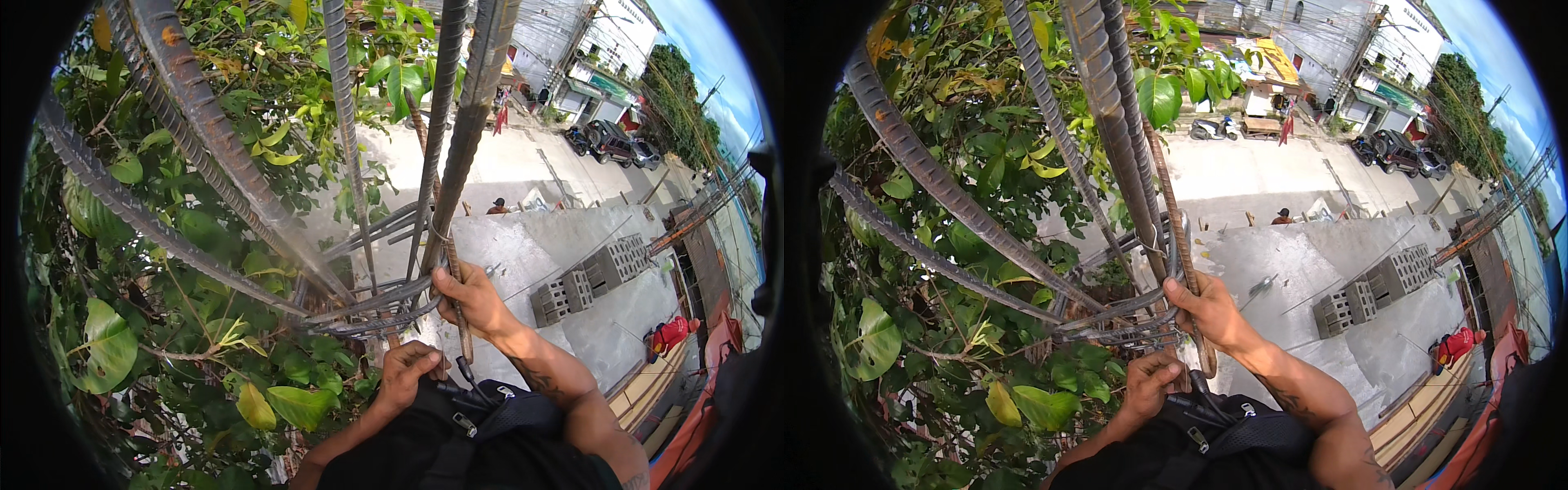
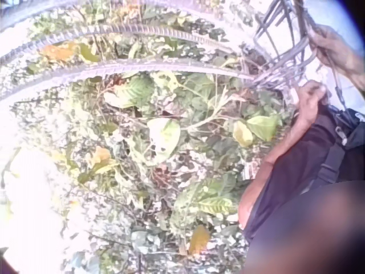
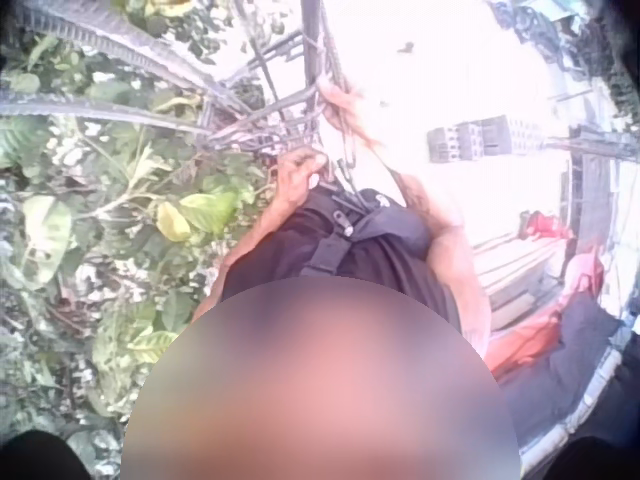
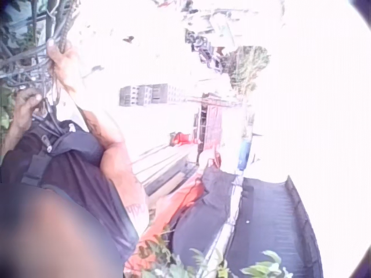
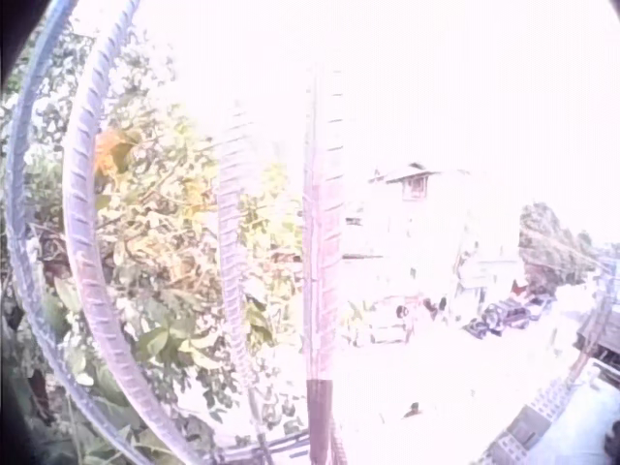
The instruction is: The person assembles a rebar cage by hand, positioning and tying horizontal rebar rings to vertical bars using wire ties. The person repeatedly wraps and twists wire to secure the cage structure.
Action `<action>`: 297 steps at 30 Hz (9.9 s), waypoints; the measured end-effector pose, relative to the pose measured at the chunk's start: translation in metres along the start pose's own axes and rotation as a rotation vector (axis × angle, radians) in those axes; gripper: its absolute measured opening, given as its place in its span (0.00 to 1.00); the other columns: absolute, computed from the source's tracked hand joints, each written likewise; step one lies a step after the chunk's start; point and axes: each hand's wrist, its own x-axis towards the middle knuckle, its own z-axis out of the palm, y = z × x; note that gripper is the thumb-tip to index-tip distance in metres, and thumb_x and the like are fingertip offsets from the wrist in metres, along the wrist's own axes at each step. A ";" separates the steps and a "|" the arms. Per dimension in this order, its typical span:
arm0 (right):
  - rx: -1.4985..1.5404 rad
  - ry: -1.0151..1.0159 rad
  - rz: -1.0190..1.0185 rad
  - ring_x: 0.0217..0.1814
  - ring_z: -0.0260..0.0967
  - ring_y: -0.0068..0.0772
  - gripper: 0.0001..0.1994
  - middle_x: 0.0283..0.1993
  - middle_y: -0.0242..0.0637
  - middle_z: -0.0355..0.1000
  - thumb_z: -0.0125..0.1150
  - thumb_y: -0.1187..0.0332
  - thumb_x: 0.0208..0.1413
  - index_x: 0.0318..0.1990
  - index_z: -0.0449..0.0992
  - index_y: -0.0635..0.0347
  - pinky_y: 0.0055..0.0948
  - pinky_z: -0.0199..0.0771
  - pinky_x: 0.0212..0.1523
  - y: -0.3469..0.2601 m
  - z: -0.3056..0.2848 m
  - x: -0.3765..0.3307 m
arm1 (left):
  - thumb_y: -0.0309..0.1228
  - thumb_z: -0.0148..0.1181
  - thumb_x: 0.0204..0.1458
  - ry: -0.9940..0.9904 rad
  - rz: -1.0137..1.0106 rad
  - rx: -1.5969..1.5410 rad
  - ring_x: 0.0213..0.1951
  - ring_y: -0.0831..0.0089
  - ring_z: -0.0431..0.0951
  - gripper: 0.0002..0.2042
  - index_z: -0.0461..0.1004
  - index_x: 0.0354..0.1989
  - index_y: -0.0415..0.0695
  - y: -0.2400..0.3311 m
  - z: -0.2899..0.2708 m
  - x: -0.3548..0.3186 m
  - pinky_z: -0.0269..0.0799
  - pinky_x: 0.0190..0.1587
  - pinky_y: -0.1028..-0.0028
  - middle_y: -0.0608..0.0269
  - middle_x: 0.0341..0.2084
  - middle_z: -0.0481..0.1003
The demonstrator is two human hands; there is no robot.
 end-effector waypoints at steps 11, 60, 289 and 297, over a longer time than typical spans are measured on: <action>-0.057 -0.057 0.028 0.16 0.56 0.14 0.18 0.19 0.26 0.61 0.59 0.53 0.57 0.29 0.67 0.60 0.18 0.55 0.15 -0.003 -0.011 0.005 | 0.36 0.51 0.59 -0.131 -0.328 0.111 0.21 0.73 0.74 0.13 0.72 0.32 0.37 0.075 0.040 0.010 0.67 0.25 0.76 0.59 0.19 0.75; 0.140 0.116 -0.408 0.21 0.50 0.15 0.20 0.17 0.22 0.54 0.64 0.54 0.53 0.23 0.63 0.56 0.22 0.52 0.21 0.054 -0.084 -0.012 | 0.44 0.48 0.61 0.141 0.569 0.711 0.21 0.77 0.65 0.18 0.62 0.25 0.43 0.100 0.088 0.113 0.62 0.27 0.76 0.66 0.15 0.63; 0.133 0.020 -0.238 0.14 0.55 0.15 0.09 0.21 0.29 0.65 0.56 0.67 0.58 0.41 0.67 0.62 0.18 0.51 0.13 -0.100 0.021 -0.037 | 0.39 0.51 0.58 0.628 0.271 -0.143 0.36 0.67 0.69 0.13 0.69 0.40 0.41 0.142 -0.150 -0.020 0.70 0.39 0.63 0.62 0.31 0.67; 0.127 0.018 -0.217 0.24 0.58 0.16 0.09 0.29 0.31 0.67 0.54 0.73 0.55 0.41 0.67 0.68 0.22 0.59 0.21 -0.099 0.027 -0.035 | 0.38 0.52 0.58 1.029 0.494 0.441 0.37 0.69 0.68 0.11 0.69 0.39 0.42 0.116 -0.126 -0.014 0.68 0.39 0.65 0.62 0.33 0.67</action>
